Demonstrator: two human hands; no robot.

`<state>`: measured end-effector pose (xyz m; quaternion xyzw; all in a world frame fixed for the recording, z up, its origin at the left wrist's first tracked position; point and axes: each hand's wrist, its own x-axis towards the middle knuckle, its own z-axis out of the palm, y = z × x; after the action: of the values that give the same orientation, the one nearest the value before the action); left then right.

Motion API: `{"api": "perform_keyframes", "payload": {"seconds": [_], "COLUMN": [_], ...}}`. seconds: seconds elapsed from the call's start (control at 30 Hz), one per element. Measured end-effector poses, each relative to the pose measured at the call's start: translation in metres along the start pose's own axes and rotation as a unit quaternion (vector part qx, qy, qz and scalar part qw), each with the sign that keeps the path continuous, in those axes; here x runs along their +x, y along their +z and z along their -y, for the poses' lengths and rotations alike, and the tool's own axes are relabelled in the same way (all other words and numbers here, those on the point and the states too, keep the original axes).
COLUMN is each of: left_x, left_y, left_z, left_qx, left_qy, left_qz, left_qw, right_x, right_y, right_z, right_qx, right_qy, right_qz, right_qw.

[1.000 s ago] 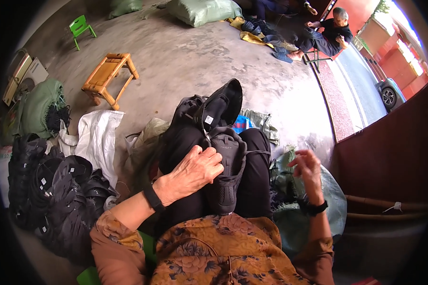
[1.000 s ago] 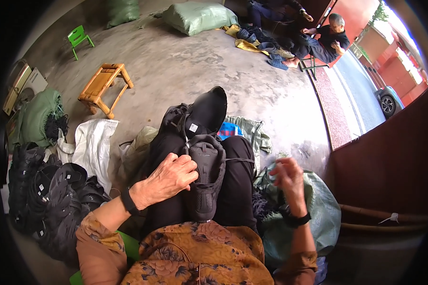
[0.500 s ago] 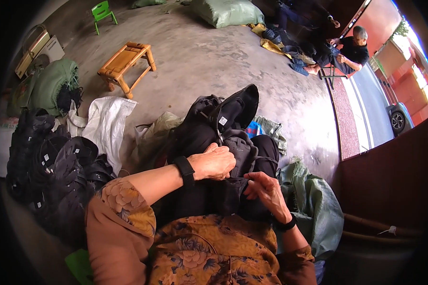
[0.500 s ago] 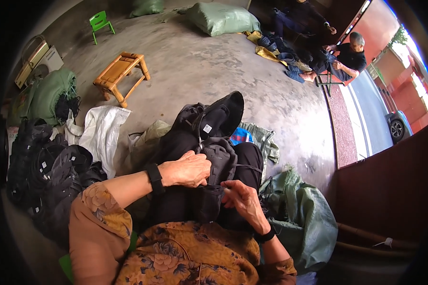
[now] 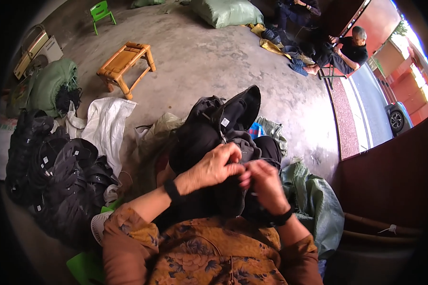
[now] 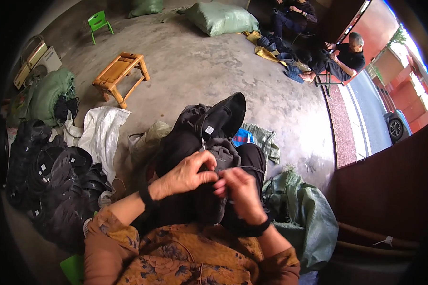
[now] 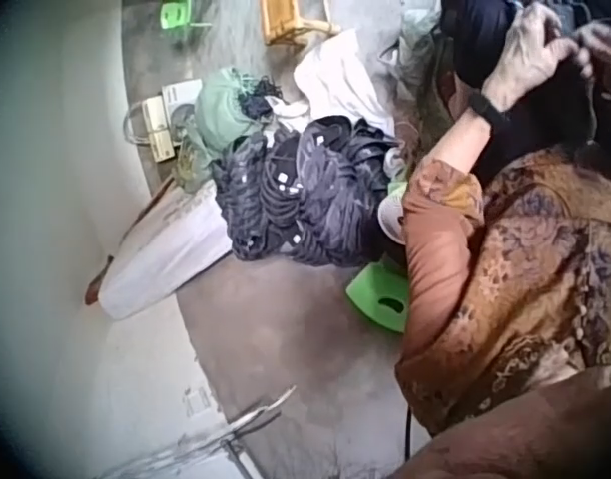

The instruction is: Lacing a black athletic shoe while sitting in a workshop environment.

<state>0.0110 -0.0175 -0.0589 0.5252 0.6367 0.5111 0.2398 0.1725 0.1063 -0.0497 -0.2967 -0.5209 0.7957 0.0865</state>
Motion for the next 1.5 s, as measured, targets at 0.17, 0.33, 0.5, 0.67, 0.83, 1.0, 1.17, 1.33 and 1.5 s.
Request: {"api": "perform_keyframes", "payload": {"seconds": [0.17, 0.33, 0.5, 0.67, 0.83, 1.0, 1.17, 1.33, 1.5], "left_x": [-0.03, -0.025, -0.031, -0.024, -0.027, -0.022, -0.029, -0.041, -0.052], "left_y": [0.016, 0.012, 0.007, 0.016, 0.016, 0.014, 0.018, 0.025, 0.01], "left_z": [-0.001, 0.012, 0.003, -0.001, 0.006, 0.01, 0.005, 0.013, 0.018], "left_qx": [0.328, 0.152, 0.239, 0.304, 0.239, 0.153, 0.399, 0.467, 0.491], "left_qy": [0.135, 0.139, 0.079, 0.073, 0.072, 0.086, 0.251, 0.261, 0.314], "left_qz": [0.016, -0.004, 0.034, 0.037, 0.033, 0.041, -0.097, -0.099, 0.021], "left_qw": [0.935, 0.979, 0.967, 0.949, 0.968, 0.984, 0.876, 0.839, 0.812], "right_x": [-0.014, -0.078, -0.142, -0.22, -0.191, -0.129, -0.099, -0.106, -0.115], "right_y": [-0.121, -0.254, -0.341, -0.425, -0.346, -0.288, -0.229, -0.254, -0.238], "right_z": [0.119, 0.247, 0.345, 0.444, 0.458, 0.402, 0.359, 0.372, 0.401], "right_qx": [0.008, 0.116, 0.034, 0.039, -0.058, -0.03, -0.02, -0.091, -0.132], "right_qy": [-0.239, -0.381, -0.516, -0.502, -0.482, -0.425, -0.408, -0.382, -0.466], "right_qz": [-0.104, -0.013, -0.2, -0.052, -0.111, -0.006, -0.018, 0.132, 0.024], "right_qw": [0.965, 0.917, 0.832, 0.862, 0.867, 0.905, 0.912, 0.91, 0.875]}}
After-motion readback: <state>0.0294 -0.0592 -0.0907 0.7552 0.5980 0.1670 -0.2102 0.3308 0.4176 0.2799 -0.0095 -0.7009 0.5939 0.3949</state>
